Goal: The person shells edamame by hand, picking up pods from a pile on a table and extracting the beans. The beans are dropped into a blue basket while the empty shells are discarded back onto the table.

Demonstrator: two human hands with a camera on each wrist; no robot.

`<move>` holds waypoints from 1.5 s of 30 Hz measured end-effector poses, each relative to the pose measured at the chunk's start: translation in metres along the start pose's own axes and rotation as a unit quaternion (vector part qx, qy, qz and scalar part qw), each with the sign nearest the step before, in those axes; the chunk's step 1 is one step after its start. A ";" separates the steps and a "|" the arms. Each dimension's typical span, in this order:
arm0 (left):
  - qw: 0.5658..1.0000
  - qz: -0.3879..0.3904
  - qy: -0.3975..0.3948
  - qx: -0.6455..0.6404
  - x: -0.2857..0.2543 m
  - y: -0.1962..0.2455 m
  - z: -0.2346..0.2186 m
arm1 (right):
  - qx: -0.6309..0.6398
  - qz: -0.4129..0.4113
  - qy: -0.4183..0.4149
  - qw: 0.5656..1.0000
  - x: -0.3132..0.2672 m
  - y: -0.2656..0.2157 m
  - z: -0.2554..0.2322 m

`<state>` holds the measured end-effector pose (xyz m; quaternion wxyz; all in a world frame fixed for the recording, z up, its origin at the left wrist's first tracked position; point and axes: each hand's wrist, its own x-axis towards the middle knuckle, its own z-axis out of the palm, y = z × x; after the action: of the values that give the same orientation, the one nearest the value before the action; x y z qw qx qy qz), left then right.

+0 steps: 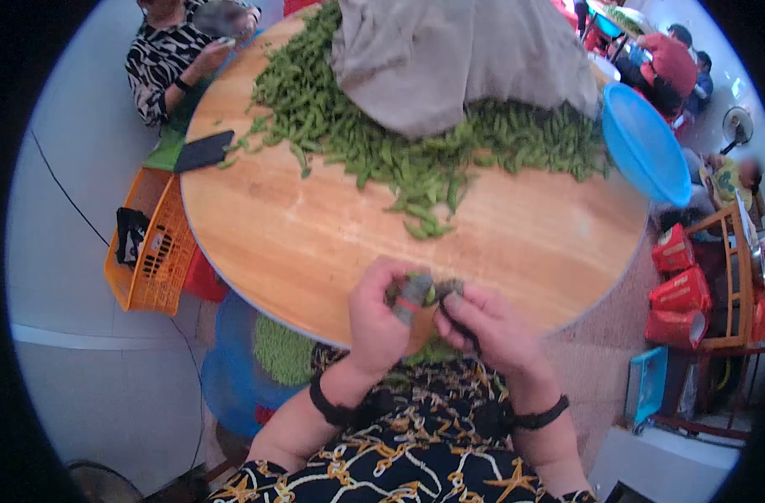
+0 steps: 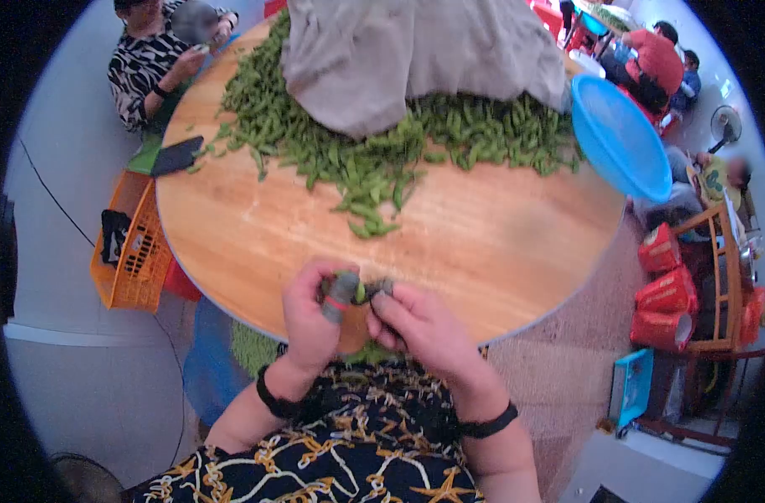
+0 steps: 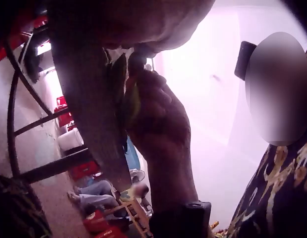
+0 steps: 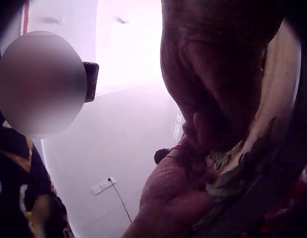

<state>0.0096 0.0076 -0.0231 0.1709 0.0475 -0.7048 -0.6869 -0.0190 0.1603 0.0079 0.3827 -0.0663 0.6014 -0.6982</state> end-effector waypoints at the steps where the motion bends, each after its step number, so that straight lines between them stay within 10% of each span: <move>1: 0.999 0.021 -0.008 0.031 -0.002 0.001 0.001 | -0.003 0.000 0.002 1.000 0.001 0.003 0.000; 9: 0.979 -0.036 -0.157 -0.122 0.015 0.006 -0.010 | 0.064 0.026 0.013 0.998 0.004 -0.003 0.002; 11: 0.901 -0.189 -0.211 -0.328 0.018 0.006 -0.014 | 0.118 0.064 -0.047 0.990 0.007 0.002 -0.006; 18: 0.803 -0.190 -0.278 -0.491 0.026 -0.005 -0.019 | 0.162 0.083 -0.071 0.981 0.008 -0.012 0.004; 23: 0.945 -0.139 -0.061 -0.289 0.022 -0.006 -0.010 | -0.007 0.011 0.003 1.000 0.017 -0.013 0.010; 34: 0.983 -0.100 -0.055 -0.146 0.021 0.004 -0.014 | 0.098 0.010 -0.012 0.995 0.029 -0.003 0.018; 43: 0.932 -0.168 -0.180 -0.266 0.020 -0.009 -0.017 | 0.308 0.082 -0.113 0.941 0.026 -0.002 0.010; 45: 0.955 -0.123 -0.158 -0.219 0.020 -0.004 -0.011 | 0.098 0.042 0.058 0.993 0.025 -0.002 0.013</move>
<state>-0.0066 -0.0091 -0.0230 -0.0221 -0.0142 -0.5436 -0.8389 -0.0299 0.1346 0.0046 0.3808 0.0379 0.5537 -0.7396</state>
